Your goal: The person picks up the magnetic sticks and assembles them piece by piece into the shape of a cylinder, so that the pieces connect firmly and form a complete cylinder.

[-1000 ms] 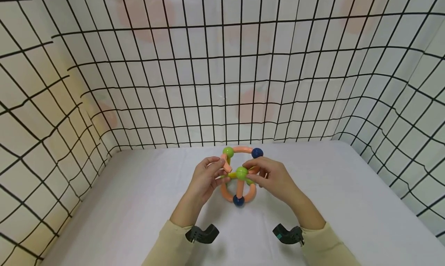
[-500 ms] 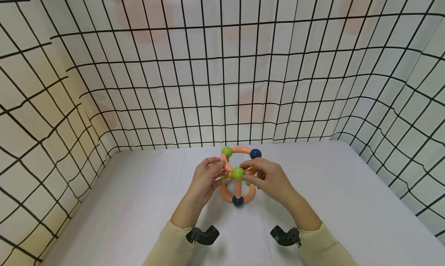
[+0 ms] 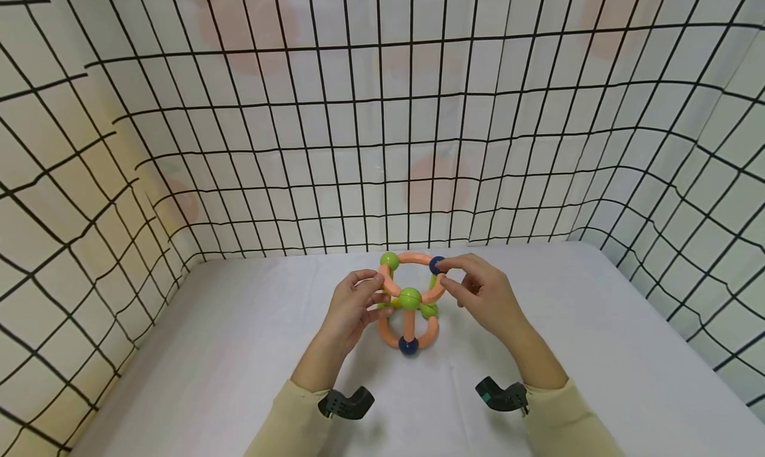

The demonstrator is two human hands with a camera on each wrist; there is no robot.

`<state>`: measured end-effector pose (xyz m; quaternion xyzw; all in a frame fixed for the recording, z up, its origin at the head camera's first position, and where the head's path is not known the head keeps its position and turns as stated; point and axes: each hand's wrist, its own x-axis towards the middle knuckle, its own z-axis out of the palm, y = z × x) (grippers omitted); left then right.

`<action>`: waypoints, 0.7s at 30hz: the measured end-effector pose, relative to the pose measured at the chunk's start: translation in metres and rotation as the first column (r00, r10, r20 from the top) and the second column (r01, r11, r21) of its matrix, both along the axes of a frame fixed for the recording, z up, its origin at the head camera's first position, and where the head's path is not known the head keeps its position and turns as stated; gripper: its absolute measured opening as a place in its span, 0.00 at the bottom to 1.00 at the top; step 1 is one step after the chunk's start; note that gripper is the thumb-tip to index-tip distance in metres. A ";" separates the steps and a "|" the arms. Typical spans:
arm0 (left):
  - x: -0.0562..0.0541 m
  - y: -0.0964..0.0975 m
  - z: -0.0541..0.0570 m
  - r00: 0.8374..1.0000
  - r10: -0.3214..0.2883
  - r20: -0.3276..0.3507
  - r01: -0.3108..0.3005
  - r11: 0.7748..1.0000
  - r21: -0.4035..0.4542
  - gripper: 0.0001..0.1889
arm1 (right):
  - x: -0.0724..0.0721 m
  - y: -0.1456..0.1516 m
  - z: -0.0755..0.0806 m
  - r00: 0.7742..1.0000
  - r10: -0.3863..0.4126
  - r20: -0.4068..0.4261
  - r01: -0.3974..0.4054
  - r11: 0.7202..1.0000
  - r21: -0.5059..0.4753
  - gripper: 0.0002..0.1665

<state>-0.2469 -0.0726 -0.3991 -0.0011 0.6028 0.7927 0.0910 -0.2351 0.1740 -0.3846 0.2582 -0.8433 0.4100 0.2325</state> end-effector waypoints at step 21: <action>-0.021 -0.007 -0.037 0.986 0.138 -0.091 -0.160 0.935 -0.317 0.18 | -0.020 0.005 -0.032 0.983 -0.073 0.168 0.066 0.997 0.046 0.41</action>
